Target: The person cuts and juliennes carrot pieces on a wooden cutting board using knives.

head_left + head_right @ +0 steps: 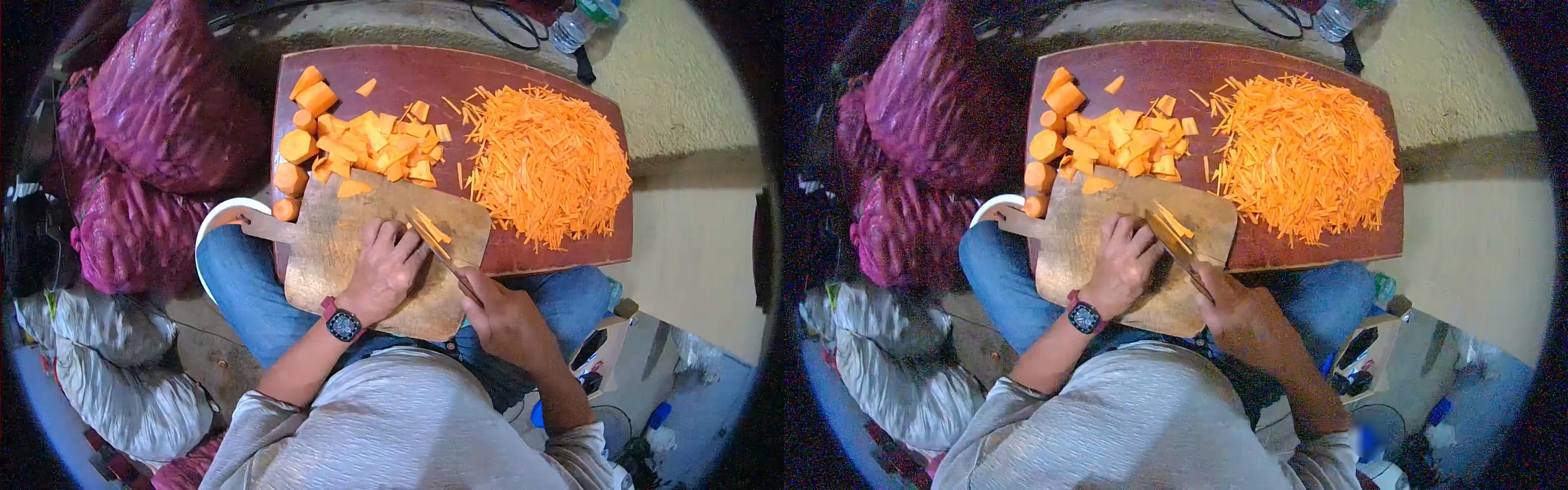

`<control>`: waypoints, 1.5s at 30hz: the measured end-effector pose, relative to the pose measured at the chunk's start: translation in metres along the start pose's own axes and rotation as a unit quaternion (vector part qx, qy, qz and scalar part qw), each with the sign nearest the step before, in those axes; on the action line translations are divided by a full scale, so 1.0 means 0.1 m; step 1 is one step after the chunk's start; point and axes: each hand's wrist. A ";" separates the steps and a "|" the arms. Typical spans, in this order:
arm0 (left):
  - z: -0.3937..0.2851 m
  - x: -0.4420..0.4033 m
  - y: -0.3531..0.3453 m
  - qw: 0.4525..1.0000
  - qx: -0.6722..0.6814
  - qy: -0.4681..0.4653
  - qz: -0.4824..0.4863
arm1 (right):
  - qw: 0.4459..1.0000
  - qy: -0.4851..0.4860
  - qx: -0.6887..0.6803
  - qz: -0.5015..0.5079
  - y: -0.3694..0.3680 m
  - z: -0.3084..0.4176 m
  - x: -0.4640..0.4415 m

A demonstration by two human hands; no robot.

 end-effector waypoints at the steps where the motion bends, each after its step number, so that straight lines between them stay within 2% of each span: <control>1: 0.00 0.00 0.00 1.000 0.007 0.004 -0.001 | 0.991 -0.063 -0.110 -0.039 -0.05 0.01 -0.05; 2: 0.01 -0.01 0.00 1.000 0.014 0.005 -0.002 | 0.965 -0.127 -0.216 -0.079 -0.09 0.04 -0.09; 6: 0.01 0.03 -0.02 1.000 0.006 -0.010 0.011 | 0.966 -0.166 -0.195 -0.032 -0.01 0.04 -0.41; 9: 0.02 0.03 -0.06 1.000 0.014 0.003 -0.009 | 0.970 -0.120 -0.206 -0.044 0.03 0.04 -0.21; 11: 0.01 0.04 -0.05 1.000 0.009 -0.006 -0.009 | 0.959 -0.201 -0.197 -0.020 0.07 0.14 -0.03; 12: 0.02 0.05 -0.06 1.000 0.008 -0.002 -0.009 | 0.960 -0.199 -0.197 -0.017 0.02 0.11 -0.05; 14: 0.02 0.06 -0.07 1.000 0.011 0.006 -0.004 | 0.964 -0.091 -0.224 -0.110 -0.12 0.03 -0.13; 18: 0.01 0.06 -0.07 1.000 -0.003 -0.005 0.012 | 0.972 -0.124 -0.187 -0.073 -0.07 0.01 -0.34; 21: 0.00 0.05 -0.07 0.999 -0.015 -0.008 -0.028 | 0.970 -0.118 -0.210 -0.042 0.04 0.07 -0.13; 23: 0.00 0.07 -0.08 0.999 -0.027 -0.015 -0.024 | 0.967 -0.182 -0.179 -0.007 0.09 0.16 -0.03; 27: 0.01 0.08 -0.10 1.000 -0.022 -0.006 -0.015 | 0.968 -0.169 -0.186 -0.026 -0.04 0.07 -0.35; 29: 0.02 0.08 -0.09 1.000 -0.014 -0.013 -0.021 | 0.977 -0.119 -0.170 -0.057 -0.07 0.05 -0.40; 32: 0.01 0.08 -0.07 0.999 -0.036 -0.021 -0.025 | 0.967 -0.126 -0.217 -0.045 0.03 0.10 -0.17; 36: 0.01 0.11 -0.08 0.999 -0.030 -0.021 -0.020 | 0.968 -0.153 -0.198 -0.026 -0.03 0.12 -0.14; 39: -0.03 0.09 -0.06 1.000 -0.028 -0.004 0.000 | 0.979 -0.102 -0.168 -0.059 -0.06 0.07 -0.35; 45: 0.01 0.10 -0.10 0.998 -0.033 -0.023 -0.050 | 0.973 -0.134 -0.186 -0.028 0.01 0.12 -0.12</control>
Point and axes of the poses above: each hand's wrist, its own x-axis away from the middle knuckle, its own y-axis out of the back of the hand, z = x × y, and after that the axes turned 6 degrees about -x, right-handed
